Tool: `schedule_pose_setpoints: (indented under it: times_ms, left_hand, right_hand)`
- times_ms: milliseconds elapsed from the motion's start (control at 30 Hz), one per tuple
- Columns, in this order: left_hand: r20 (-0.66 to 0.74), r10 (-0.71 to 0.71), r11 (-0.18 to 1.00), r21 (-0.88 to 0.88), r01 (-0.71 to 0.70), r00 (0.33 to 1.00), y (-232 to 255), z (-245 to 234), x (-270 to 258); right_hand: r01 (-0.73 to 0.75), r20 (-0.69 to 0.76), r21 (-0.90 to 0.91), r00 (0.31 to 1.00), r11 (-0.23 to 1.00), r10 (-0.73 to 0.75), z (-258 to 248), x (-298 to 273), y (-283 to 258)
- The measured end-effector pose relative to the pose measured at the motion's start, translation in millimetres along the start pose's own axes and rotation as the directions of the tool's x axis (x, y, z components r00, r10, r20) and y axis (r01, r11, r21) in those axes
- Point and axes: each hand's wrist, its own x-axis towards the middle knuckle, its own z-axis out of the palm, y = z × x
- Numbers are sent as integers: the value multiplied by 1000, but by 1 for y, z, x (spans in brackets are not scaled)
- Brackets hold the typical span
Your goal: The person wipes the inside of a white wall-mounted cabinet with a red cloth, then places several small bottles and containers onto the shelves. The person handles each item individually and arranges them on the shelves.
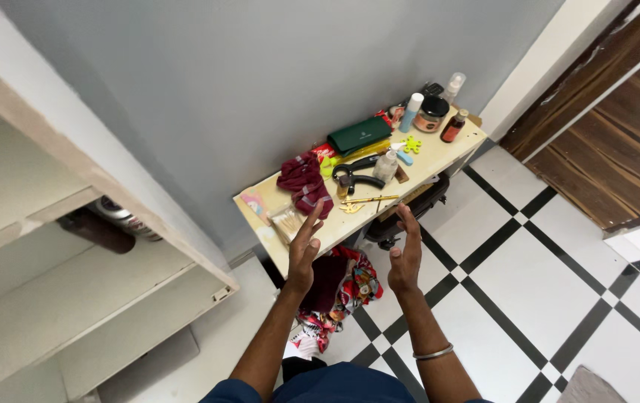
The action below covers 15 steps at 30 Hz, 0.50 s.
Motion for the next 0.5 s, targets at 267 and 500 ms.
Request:
schedule_pose_setpoints:
  times_ms: [267,500]
  left_hand:
    - [107,-2,999,-36,6,994,-24,16,62]
    - [205,-6,1000,-12,9,979,-47,45,87]
  right_hand:
    - [-51,-52,3,997,999,51,-9,25,35]
    - [-94,-70,0,993,996,94,-21,27,61]
